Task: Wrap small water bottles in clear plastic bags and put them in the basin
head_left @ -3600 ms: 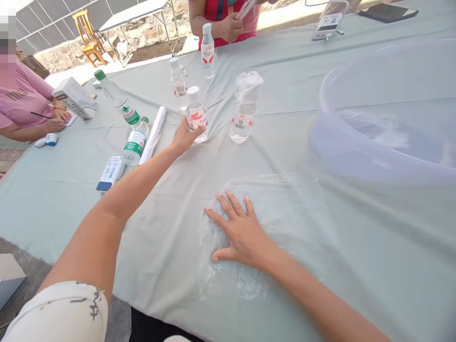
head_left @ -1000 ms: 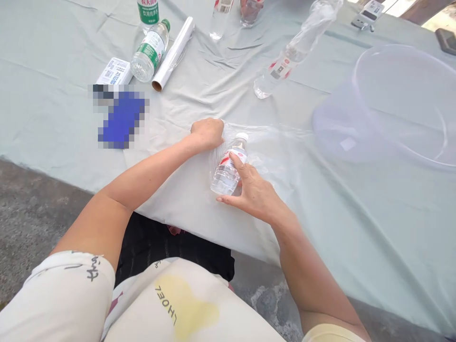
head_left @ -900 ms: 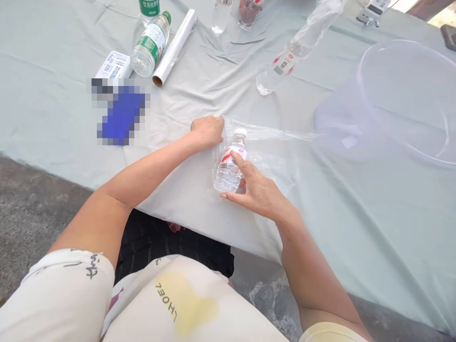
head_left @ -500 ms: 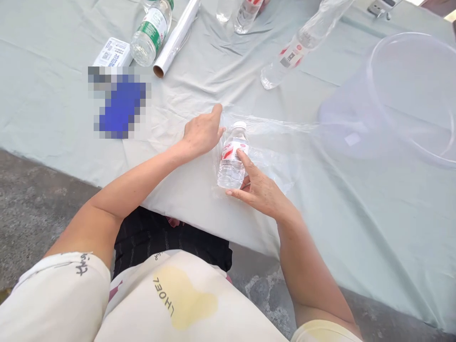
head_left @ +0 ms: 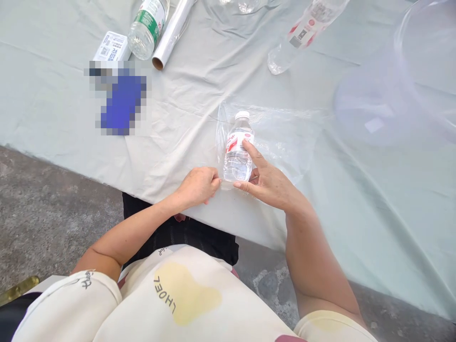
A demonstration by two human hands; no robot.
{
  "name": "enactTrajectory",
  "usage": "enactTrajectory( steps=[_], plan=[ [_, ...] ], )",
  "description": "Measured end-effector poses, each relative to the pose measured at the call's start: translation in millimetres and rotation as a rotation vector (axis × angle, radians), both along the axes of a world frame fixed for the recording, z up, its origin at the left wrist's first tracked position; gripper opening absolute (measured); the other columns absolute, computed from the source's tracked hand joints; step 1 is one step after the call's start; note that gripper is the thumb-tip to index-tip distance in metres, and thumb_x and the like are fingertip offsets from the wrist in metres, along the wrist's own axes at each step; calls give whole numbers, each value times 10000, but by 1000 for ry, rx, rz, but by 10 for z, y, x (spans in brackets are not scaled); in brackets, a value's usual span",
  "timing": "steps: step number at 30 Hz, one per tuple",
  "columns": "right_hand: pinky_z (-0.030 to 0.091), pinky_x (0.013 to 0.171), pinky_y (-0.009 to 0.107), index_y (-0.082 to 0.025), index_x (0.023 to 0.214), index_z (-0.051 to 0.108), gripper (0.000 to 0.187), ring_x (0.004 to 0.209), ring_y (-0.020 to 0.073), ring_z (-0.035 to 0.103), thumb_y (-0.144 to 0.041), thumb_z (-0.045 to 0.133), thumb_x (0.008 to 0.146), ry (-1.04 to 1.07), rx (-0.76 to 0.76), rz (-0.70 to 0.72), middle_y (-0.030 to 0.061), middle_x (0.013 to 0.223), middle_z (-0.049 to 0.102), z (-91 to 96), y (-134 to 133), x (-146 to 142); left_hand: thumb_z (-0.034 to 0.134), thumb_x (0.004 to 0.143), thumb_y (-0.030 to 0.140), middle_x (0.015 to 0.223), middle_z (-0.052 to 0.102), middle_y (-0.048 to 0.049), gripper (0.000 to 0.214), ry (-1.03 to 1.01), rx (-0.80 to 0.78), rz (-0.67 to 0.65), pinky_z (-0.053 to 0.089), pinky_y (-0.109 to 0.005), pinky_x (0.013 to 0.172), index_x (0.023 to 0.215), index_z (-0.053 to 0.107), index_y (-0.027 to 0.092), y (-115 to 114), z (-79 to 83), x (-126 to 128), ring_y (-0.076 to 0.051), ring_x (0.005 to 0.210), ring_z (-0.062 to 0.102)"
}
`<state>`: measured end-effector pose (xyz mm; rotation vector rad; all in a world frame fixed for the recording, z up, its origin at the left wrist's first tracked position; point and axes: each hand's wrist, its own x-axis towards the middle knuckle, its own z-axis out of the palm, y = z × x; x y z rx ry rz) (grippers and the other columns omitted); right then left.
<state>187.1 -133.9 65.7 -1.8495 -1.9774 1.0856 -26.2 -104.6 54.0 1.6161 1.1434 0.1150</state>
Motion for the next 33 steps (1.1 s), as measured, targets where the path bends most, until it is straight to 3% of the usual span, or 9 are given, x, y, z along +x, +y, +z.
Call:
enactTrajectory(
  steps=[4,9,13,15,17,20,23,28,33],
  plan=[
    [582,731,384,-381,1616,126,947,726,171,657,-545,650,845,9,-26,-9,57,1518,465,3,0,7,435,852,208,533,606,52,168,19,55,63,431,-262,571,699,506,204,66,36,-144,-127,473,595],
    [603,723,411,-421,1600,160,904,727,166,647,-511,655,849,4,44,-3,48,1582,366,-55,-37,-55,476,887,301,616,609,49,211,-28,52,62,410,-255,567,717,554,204,70,102,-297,-118,539,565],
    [616,724,411,-425,1598,162,908,803,187,669,-527,666,850,-23,91,-11,56,1597,341,20,-113,-85,524,894,291,854,626,5,189,-73,259,91,439,-260,636,740,578,195,-47,104,-188,-113,666,546],
    [613,720,390,-385,1589,237,848,886,215,688,-549,648,864,-52,131,-31,68,1563,408,139,-129,-56,534,893,243,981,633,-20,158,-110,358,125,459,-258,659,747,557,189,-115,84,-102,-110,715,560],
    [597,713,363,-322,1523,406,662,930,232,696,-536,577,920,-91,216,-74,78,1429,565,277,-86,-15,539,892,202,1048,638,-41,150,-124,455,150,467,-249,655,742,541,189,-175,54,-26,-124,792,593],
    [559,749,340,-259,1364,595,416,919,217,687,-399,466,993,-164,410,-64,78,1218,688,426,144,7,550,894,184,1111,648,-68,132,-103,623,187,488,-250,656,762,551,192,-242,6,59,-162,922,635],
    [497,696,314,-263,1308,651,422,862,195,643,-205,398,975,-296,546,60,81,1132,680,436,538,-62,564,897,188,1150,658,-85,114,-58,762,202,523,-270,696,784,567,197,-292,-26,122,-191,1003,655],
    [331,561,282,-312,1186,731,458,679,160,533,-99,465,880,-436,461,209,79,1005,635,277,1160,-229,556,907,184,1124,683,-94,121,27,913,178,523,-274,651,788,572,194,-355,-45,192,-191,937,671],
    [288,549,279,-231,912,764,293,571,116,476,-120,494,879,-522,440,210,74,881,647,208,1295,-219,556,919,177,1078,705,-87,151,33,1097,175,507,-283,660,769,567,193,-375,-69,252,-192,907,664]
  ],
)
